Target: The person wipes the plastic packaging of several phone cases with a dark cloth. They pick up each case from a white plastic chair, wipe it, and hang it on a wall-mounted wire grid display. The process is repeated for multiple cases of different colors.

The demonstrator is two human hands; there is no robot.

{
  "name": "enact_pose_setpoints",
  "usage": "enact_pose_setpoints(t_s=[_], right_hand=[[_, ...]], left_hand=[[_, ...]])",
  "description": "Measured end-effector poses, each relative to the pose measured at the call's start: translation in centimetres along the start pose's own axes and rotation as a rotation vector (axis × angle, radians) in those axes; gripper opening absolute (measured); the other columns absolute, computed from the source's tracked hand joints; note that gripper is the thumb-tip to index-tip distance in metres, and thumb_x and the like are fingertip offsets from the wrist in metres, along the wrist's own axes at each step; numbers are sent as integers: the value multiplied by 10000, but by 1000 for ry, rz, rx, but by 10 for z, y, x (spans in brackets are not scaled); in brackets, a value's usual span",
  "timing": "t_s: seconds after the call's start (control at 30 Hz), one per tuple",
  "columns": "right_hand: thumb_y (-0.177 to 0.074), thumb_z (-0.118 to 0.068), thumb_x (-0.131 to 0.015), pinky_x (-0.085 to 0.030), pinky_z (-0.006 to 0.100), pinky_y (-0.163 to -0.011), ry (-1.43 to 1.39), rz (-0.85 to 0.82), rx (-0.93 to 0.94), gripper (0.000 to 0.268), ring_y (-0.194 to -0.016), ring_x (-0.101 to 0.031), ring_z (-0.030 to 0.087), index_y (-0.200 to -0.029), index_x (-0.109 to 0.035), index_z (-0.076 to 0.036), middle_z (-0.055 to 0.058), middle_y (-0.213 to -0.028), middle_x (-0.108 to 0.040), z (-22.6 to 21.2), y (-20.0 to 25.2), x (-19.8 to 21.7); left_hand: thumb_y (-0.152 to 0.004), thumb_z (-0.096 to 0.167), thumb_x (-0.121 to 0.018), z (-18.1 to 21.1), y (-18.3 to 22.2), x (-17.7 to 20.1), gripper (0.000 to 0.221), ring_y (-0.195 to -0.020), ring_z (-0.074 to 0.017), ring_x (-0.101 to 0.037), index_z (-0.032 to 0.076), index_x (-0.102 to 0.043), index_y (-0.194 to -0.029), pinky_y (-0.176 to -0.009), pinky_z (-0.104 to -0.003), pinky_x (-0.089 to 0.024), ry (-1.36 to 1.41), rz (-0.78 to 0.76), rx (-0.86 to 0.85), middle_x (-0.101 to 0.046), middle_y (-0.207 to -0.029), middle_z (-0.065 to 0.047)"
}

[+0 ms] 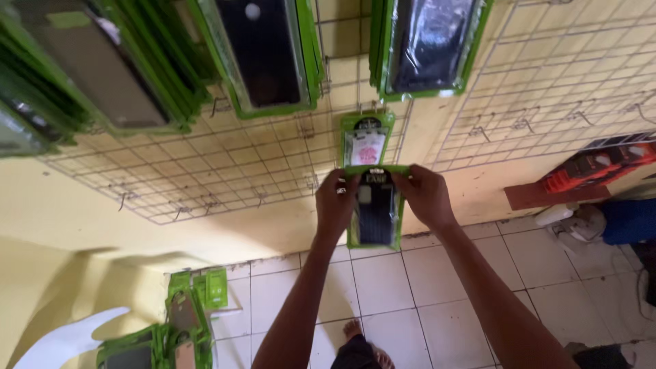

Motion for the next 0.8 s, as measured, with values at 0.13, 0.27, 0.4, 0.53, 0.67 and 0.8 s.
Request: enact_pose_setpoints(t_s=[0.13,0.27,0.4,0.53,0.67,0.8], right_hand=[[-1011,-252,-705,-437,334,-523,3,49,89,351,-579,-510,129,-845,-652,54,117,-638,-624,-13,-28,-9],[-970,-215,-687,-469,314,-533,-52,97,119,237,-595,-587,108,-949,-731,17,91,-667,-686,-26,-76,-9],[-955,-205,-692,-472,328,-529,-29,127,30,236,-592,-612,126,-1015,-756,14,99,-693,-709,-2,-83,-16],[-952,-233,-706,-482,332,-535,-58,170,-8,270,-602,-620,142,-1006,-756,28,110,-714,-726,-1,-99,-16],[-933,-337,-743,-522,347,-563,63,248,-30,371,-591,-687,193,-923,-778,32,145,-712,-740,-5,-102,-13],[-916,-420,-740,-533,371,-565,95,276,-77,447,-575,-716,242,-860,-788,21,155,-689,-742,-6,-100,-17]], left_hand=[[-946,216,-763,5,-34,1,224,-716,-231,-711,9,-681,-914,-637,-355,-561,-99,23,-99,-728,-799,-145],[-942,225,-745,15,-81,-5,213,-747,-205,-752,19,-713,-982,-657,-328,-619,1,41,-109,-745,-830,-120],[-948,205,-744,-10,-83,-18,206,-747,-206,-779,6,-729,-1003,-667,-321,-606,51,-29,8,-779,-837,-119],[-935,175,-752,3,-96,-17,208,-770,-202,-797,10,-736,-1060,-687,-312,-621,90,43,-76,-791,-858,-132],[-903,193,-779,11,-97,-15,201,-686,-202,-791,10,-759,-984,-637,-322,-609,63,84,-56,-791,-804,-126],[-862,312,-790,9,-101,-7,275,-579,-201,-745,55,-783,-960,-574,-328,-575,-113,75,12,-762,-703,-95]])
Point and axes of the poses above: each hand's wrist, its own y-axis away from the middle knuckle, its own x-axis out of the back of the hand, z = x × y, the point moved 8 cm from there along -y, towards the middle knuckle
